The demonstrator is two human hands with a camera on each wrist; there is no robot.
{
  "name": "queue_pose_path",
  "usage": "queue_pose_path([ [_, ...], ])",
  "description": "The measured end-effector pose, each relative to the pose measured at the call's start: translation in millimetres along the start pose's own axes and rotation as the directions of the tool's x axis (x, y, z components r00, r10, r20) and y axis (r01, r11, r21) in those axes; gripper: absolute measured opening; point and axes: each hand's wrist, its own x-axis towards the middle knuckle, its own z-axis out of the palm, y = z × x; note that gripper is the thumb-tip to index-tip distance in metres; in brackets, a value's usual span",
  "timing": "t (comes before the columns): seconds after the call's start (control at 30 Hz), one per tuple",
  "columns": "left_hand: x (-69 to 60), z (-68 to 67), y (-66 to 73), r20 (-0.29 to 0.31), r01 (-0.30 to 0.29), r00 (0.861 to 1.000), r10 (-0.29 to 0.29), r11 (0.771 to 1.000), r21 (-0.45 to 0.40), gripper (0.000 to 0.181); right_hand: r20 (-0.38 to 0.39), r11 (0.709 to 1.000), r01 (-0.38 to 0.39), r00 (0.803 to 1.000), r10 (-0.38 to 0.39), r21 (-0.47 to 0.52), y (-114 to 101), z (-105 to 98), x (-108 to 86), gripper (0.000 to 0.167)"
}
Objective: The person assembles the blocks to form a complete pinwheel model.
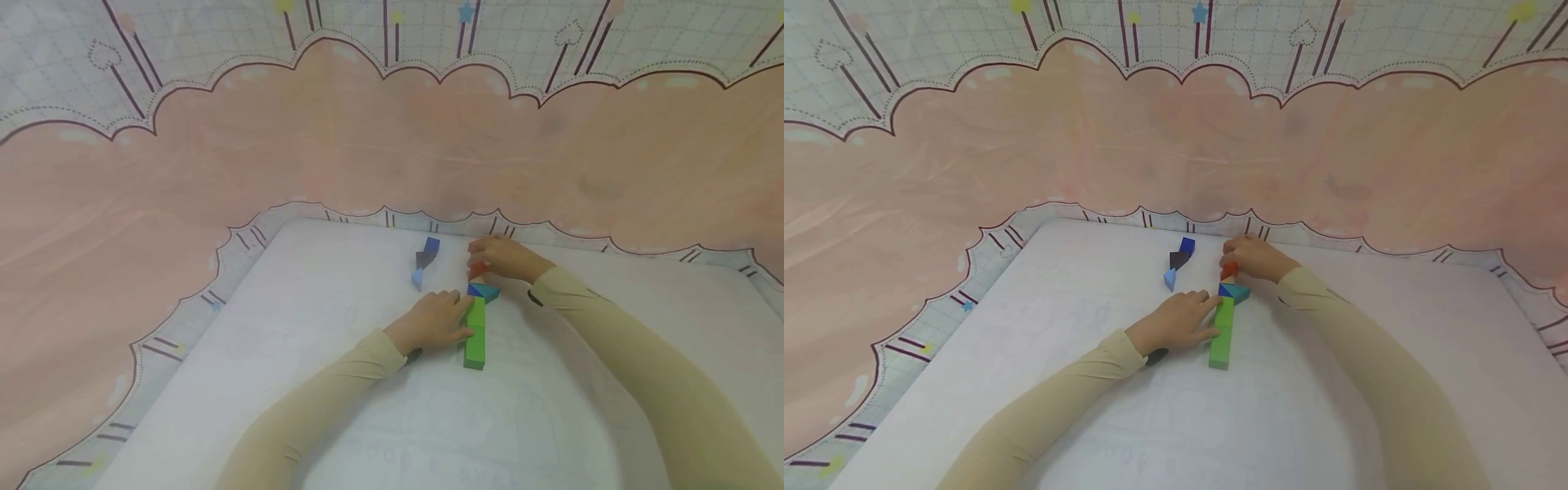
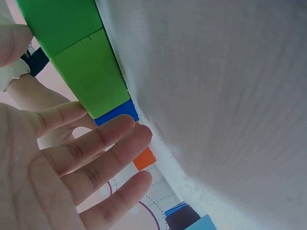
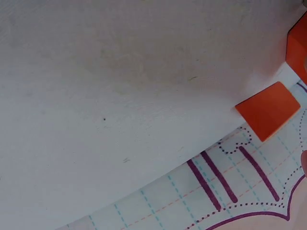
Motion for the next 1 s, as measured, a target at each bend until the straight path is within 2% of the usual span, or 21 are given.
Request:
queue_pose_path([
  [0.1, 0.0, 0.2, 0.0, -0.004, 0.0, 1.0, 0.0, 1.0, 0.003, 0.066, -0.001, 1.0, 0.009, 1.0, -0.009, -0.022, -1.1, -0.9, 0.8, 0.027],
  [0.27, -0.3, 0.0, -0.2, 0.002, 0.006, 1.0, -0.006, 1.0, -0.005, 0.066, 0.024, 0.999, -0.036, 0.999, 0.036, -0.027, 0.1, -2.9, -0.2, 0.036],
  [0.47, -1.2, -2.0, -0.1, 0.005, 0.001, 1.0, -0.001, 1.0, -0.009, 0.066, 0.043, 0.998, -0.059, 0.997, 0.059, -0.007, 0.1, -4.4, 0.0, 0.035],
  [1.0, -0.4, 0.4, -0.9, 0.0, -0.002, 1.0, 0.002, 1.0, -0.004, 0.066, 0.023, 0.998, 0.017, 1.0, -0.016, -0.058, -5.3, -3.1, 0.6, 0.03],
])
